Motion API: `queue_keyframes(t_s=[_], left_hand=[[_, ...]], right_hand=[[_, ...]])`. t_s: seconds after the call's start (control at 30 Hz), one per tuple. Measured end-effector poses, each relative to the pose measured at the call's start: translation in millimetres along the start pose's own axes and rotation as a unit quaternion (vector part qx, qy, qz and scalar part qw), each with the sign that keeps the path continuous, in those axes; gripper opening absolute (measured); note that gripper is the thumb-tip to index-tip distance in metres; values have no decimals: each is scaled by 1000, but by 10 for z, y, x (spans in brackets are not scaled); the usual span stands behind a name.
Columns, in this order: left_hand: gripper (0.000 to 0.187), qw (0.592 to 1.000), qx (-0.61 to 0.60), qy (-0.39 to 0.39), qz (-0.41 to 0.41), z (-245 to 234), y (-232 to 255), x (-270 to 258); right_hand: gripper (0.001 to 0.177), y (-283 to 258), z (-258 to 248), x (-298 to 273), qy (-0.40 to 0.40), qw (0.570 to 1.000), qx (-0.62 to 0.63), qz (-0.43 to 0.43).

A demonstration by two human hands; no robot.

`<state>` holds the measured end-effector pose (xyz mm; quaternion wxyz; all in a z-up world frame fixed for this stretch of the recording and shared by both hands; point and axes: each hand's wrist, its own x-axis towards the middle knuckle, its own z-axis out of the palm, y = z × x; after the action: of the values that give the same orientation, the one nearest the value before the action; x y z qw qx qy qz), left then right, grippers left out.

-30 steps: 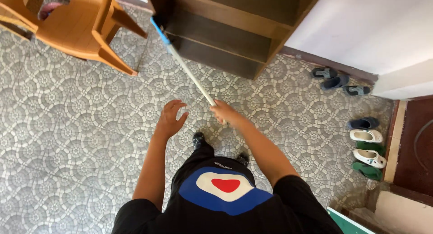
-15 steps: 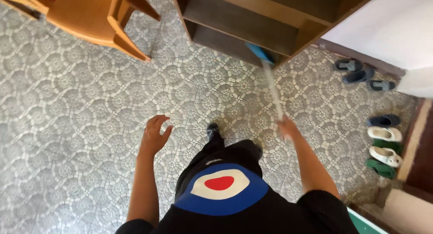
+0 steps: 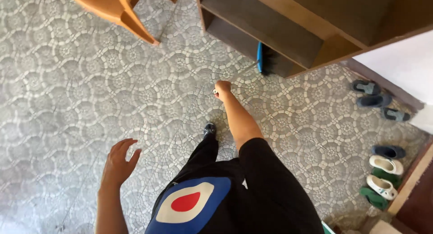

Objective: The person sweeps a patterned tiled floor using a broom and dustpan, gathering debris into the dustpan. They move around the room, sweeping near furniture and a green wall, and repeatedly collect the swept material into the dustpan.

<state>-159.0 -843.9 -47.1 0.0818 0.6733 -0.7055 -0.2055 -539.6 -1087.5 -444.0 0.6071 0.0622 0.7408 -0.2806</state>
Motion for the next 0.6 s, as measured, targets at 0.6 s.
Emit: queue_keyframes(t_s=[0.6], left_hand=[[25, 973, -190, 116, 53, 633, 958, 474]], right_hand=[[50, -884, -2358, -2660, -205, 611, -725, -243]])
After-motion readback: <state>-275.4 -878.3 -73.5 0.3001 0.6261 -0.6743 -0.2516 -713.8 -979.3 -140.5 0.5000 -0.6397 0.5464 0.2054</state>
